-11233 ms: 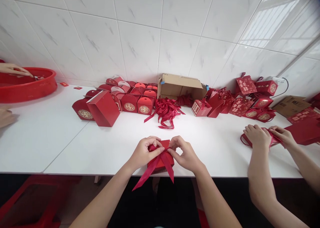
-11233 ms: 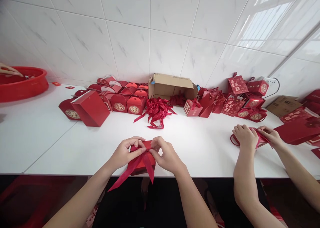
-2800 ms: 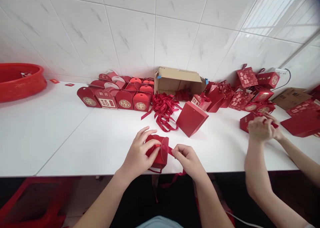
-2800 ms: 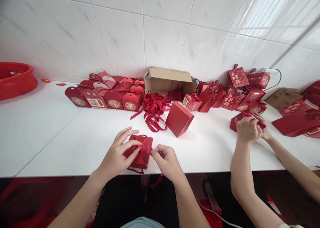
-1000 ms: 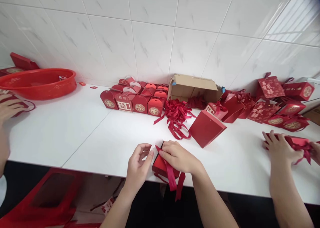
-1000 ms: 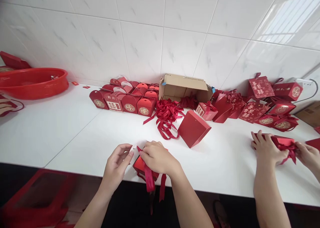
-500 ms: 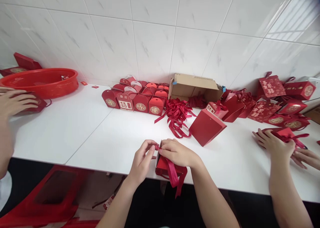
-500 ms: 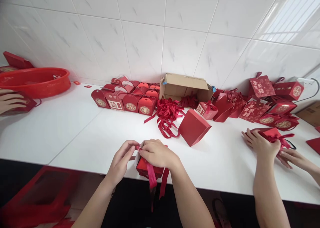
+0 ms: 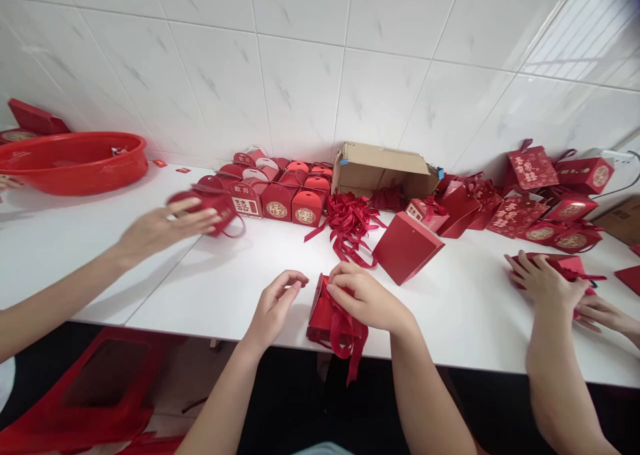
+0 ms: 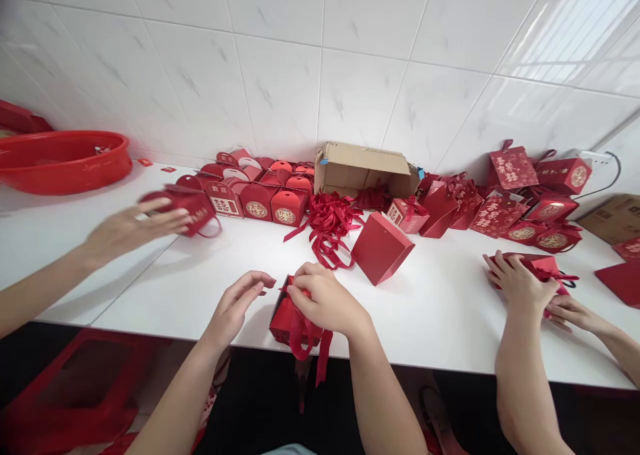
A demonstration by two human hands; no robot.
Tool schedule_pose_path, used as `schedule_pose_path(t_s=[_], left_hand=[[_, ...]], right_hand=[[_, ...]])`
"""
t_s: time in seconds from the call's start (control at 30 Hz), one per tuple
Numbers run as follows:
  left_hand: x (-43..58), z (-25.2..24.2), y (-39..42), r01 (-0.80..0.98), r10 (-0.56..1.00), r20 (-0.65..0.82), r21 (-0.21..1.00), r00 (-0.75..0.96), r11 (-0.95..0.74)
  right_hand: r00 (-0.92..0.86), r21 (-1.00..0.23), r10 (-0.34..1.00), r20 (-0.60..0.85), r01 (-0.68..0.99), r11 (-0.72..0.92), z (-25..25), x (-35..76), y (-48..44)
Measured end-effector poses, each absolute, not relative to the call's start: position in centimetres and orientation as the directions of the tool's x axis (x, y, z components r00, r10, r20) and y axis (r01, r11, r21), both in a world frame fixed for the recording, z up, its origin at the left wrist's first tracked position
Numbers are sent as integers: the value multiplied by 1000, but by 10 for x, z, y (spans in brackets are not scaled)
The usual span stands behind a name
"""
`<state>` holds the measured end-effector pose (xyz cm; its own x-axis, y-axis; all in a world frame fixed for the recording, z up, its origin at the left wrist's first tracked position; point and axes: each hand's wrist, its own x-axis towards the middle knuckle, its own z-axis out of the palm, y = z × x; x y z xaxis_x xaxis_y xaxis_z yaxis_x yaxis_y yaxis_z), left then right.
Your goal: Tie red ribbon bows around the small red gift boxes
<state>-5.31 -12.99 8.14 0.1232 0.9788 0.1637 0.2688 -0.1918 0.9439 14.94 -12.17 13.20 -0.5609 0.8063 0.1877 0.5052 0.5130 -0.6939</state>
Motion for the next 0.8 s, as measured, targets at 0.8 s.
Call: schedule_pose_path(t_s=[0.8], left_hand=[[-44,72,-128,586,974,216,781,71,-216]], right_hand=[[-358,-801,896,263,437,410,125,153,-132]])
